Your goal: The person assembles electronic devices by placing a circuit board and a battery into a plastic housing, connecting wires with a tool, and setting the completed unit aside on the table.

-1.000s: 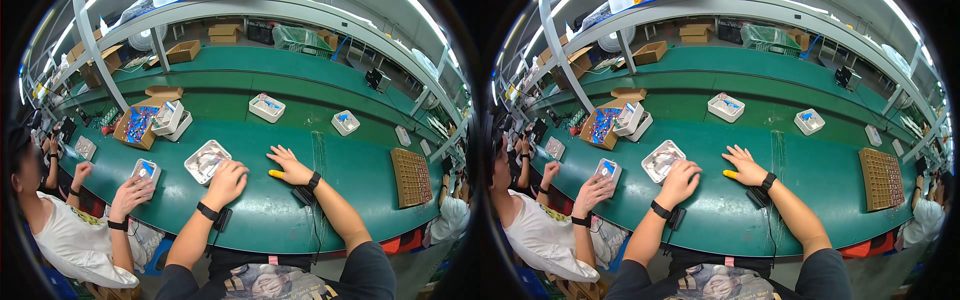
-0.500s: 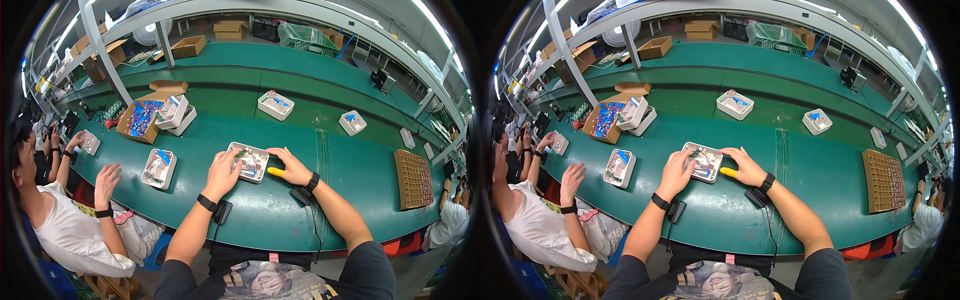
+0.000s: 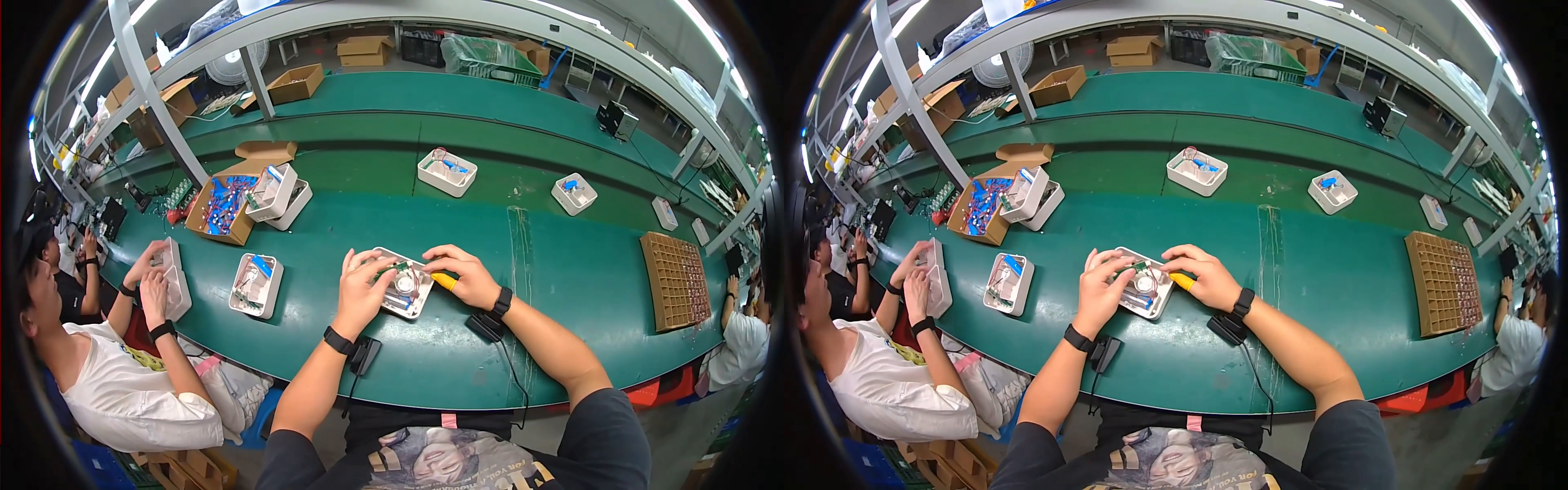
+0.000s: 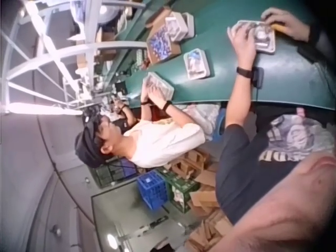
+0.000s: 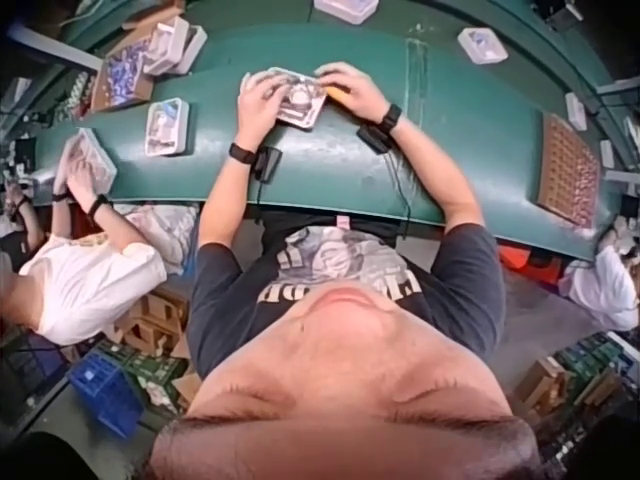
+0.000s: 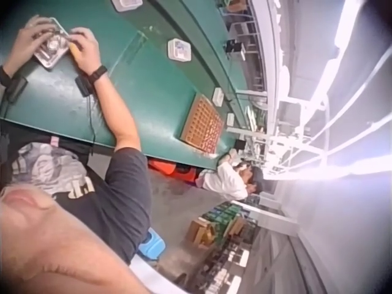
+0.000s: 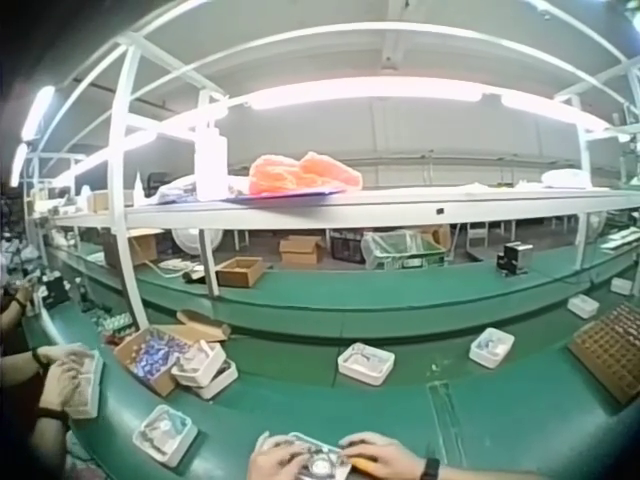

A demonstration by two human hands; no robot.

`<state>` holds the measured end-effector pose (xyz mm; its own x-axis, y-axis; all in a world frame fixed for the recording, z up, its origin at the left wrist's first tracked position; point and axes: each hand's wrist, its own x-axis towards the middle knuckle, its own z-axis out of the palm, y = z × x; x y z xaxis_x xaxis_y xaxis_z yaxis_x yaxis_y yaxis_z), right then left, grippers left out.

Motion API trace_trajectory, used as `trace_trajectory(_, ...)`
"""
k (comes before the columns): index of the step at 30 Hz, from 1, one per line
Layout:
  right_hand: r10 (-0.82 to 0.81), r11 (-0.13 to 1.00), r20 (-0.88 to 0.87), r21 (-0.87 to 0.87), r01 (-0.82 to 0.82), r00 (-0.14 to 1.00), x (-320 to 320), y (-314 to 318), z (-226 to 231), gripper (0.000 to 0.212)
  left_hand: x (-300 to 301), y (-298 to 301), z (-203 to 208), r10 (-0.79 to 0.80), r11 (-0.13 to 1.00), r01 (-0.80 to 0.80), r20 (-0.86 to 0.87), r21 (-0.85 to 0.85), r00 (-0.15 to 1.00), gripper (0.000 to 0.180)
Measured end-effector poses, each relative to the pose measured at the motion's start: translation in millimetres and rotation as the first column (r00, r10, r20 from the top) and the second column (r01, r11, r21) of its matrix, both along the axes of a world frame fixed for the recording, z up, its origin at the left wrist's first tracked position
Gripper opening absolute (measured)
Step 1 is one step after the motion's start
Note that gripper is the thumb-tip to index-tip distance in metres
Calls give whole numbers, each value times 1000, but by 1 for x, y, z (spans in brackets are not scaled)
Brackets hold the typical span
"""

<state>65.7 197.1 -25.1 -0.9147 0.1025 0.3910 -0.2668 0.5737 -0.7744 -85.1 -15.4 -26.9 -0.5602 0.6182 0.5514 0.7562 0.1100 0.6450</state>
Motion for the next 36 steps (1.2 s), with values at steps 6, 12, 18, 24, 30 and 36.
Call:
trace_trajectory(6,34,969,-173,246,9,984,-1,-4,13,23,3,0,2,-152,987,160,258,-9,954,25)
trace_trajectory(12,164,906,-290,423,-28,943,-1,-5,16,21,3,0,-2,-199,978,209,360,9,912,24)
trace_trajectory(18,190,871,-340,492,2,921,-1,-10,23,22,8,0,2,-233,968,244,565,57,791,23)
trace_trajectory(24,110,845,-335,527,89,936,6,-14,22,16,0,-4,10,-201,976,198,-28,-96,979,45)
trace_trajectory(30,0,836,-366,511,202,930,8,-16,22,15,-3,-6,8,-246,921,329,347,-207,905,69)
trace_trajectory(36,-53,780,-386,560,280,921,8,-13,24,12,-11,-6,6,-288,911,376,390,-171,874,70)
